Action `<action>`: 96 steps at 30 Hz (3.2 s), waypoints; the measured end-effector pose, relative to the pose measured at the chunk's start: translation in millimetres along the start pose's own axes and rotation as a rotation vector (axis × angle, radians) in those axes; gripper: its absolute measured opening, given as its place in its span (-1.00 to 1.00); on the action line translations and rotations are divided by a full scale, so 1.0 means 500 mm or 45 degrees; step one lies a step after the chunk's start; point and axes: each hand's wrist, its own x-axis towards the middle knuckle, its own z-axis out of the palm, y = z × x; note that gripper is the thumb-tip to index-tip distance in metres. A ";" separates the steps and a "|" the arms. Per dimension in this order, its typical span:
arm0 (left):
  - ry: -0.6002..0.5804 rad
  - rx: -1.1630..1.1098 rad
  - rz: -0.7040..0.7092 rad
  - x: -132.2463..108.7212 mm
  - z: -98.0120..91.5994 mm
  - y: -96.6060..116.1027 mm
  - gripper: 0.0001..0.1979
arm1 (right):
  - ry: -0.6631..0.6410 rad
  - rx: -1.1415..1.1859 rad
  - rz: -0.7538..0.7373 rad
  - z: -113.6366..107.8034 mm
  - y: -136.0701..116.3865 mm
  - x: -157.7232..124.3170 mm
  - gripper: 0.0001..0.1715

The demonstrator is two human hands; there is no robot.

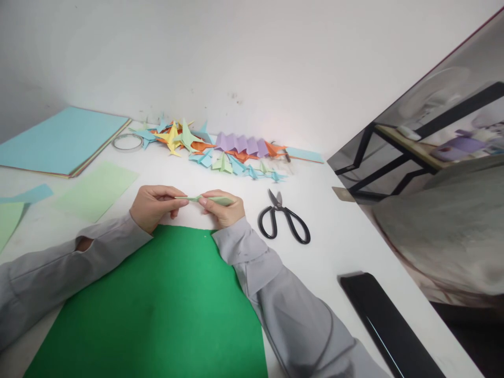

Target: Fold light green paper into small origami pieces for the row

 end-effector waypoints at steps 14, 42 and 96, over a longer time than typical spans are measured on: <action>-0.079 0.018 0.042 -0.001 -0.007 -0.001 -0.84 | 0.060 0.014 0.066 0.000 -0.001 0.000 -0.75; -0.047 0.118 -0.081 -0.005 0.002 0.003 -0.71 | -0.125 0.010 -0.006 -0.001 -0.001 0.003 -0.10; -0.273 -0.004 -0.284 0.005 -0.011 0.000 -0.79 | -0.169 -0.444 -0.123 0.009 0.000 -0.011 -0.88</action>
